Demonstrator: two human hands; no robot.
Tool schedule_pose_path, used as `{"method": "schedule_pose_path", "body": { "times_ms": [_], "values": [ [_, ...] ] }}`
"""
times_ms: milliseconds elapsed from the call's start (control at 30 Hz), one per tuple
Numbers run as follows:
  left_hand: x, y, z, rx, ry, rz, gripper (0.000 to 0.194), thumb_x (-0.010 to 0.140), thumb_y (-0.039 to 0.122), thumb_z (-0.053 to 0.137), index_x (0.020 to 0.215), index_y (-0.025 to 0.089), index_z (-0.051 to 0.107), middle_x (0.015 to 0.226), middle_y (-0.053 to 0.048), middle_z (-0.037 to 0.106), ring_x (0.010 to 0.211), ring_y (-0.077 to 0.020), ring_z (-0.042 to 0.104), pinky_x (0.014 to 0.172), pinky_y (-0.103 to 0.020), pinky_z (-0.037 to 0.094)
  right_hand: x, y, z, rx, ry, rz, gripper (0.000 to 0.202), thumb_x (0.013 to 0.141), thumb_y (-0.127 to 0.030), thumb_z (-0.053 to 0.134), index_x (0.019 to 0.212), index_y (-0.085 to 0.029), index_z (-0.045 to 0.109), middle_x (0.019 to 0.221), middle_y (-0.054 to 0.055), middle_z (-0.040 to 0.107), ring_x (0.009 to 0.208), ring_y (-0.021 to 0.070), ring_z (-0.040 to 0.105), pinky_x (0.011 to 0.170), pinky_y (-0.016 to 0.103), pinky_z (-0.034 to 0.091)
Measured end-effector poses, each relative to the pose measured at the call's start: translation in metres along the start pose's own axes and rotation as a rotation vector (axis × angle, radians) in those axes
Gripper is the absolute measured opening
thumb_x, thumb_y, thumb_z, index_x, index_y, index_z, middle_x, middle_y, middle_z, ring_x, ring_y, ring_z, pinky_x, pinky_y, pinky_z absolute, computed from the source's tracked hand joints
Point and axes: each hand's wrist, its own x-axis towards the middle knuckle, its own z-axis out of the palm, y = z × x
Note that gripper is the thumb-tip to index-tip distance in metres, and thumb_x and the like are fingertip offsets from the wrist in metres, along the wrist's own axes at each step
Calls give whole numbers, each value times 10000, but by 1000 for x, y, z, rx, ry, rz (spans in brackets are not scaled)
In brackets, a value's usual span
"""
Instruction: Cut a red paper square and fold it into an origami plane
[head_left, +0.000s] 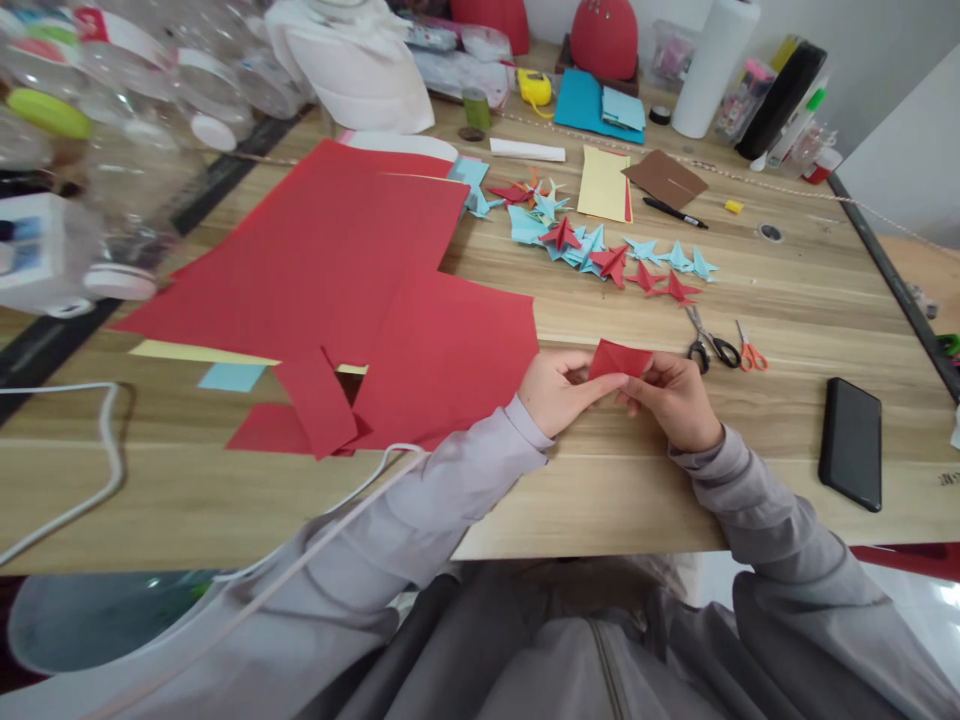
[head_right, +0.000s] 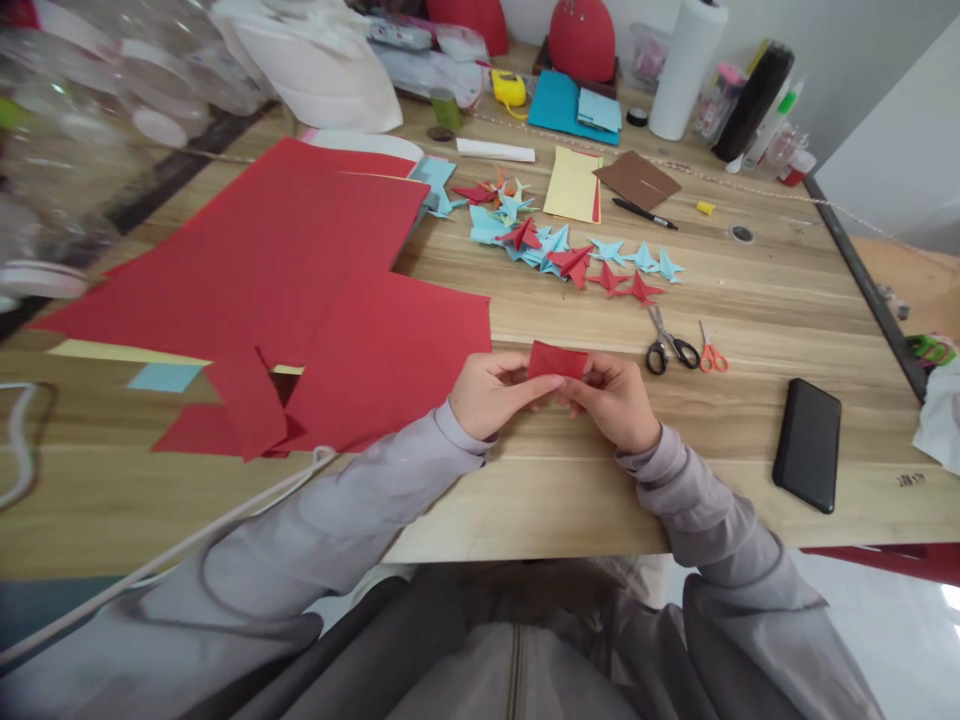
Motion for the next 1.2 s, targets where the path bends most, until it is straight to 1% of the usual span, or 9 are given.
{"method": "schedule_pose_path", "body": {
  "times_ms": [67,133,200,367,567,767,867,1000,1200],
  "values": [
    [1,-3,0,2,29,60,312,593,404,802,699,127,705,628,-38,677,560,-132,591,511,-249,473,-1,0,1,-35,-23,11,327,560,-413,826,637,-157,638,524,-6,648,403,87,539,387,210,475],
    [3,-4,-1,16,65,103,301,562,394,822,637,135,689,625,-30,667,595,-142,596,534,-255,472,-1,0,2,-59,-37,22,327,576,-422,815,624,-155,632,528,-1,650,402,86,540,396,211,480],
    [3,-5,-1,41,88,117,308,558,395,824,552,140,651,570,-15,628,564,-132,569,519,-252,452,-2,0,3,-64,-50,24,318,587,-416,811,614,-156,629,534,-3,650,406,81,540,403,207,484],
    [2,-4,-2,-2,77,66,323,644,433,758,548,149,637,532,-2,594,534,-123,537,510,-257,428,-2,0,3,-48,-81,16,294,603,-389,811,642,-151,643,562,0,667,413,80,553,410,202,490],
    [3,-1,-4,-21,120,33,438,721,476,673,446,159,547,463,19,492,497,-103,463,493,-248,367,-3,0,2,-61,-78,25,322,607,-413,805,651,-149,626,556,5,673,408,96,572,410,214,497],
    [6,3,-6,-35,221,116,278,666,409,719,549,169,642,558,17,554,585,-110,476,573,-249,392,-3,0,3,-74,-68,52,353,601,-450,800,610,-158,603,537,5,668,395,100,570,400,215,491],
    [6,6,-7,-27,186,133,280,661,413,717,536,174,640,550,14,544,582,-115,464,565,-253,391,-3,-1,3,-115,-53,48,393,658,-512,740,570,-164,582,497,-1,638,388,97,557,397,212,476],
    [5,8,-7,-11,108,158,310,655,423,721,510,169,622,545,9,537,571,-112,463,559,-254,383,-2,-2,2,-171,24,-27,417,724,-536,675,551,-170,576,426,-28,560,377,83,515,387,198,434],
    [4,2,-4,-23,99,56,349,627,428,753,504,148,584,474,27,499,488,-88,452,479,-227,378,-3,0,3,-194,86,-93,407,735,-520,675,543,-180,560,410,-31,540,360,83,490,363,201,399]
  ]
}}
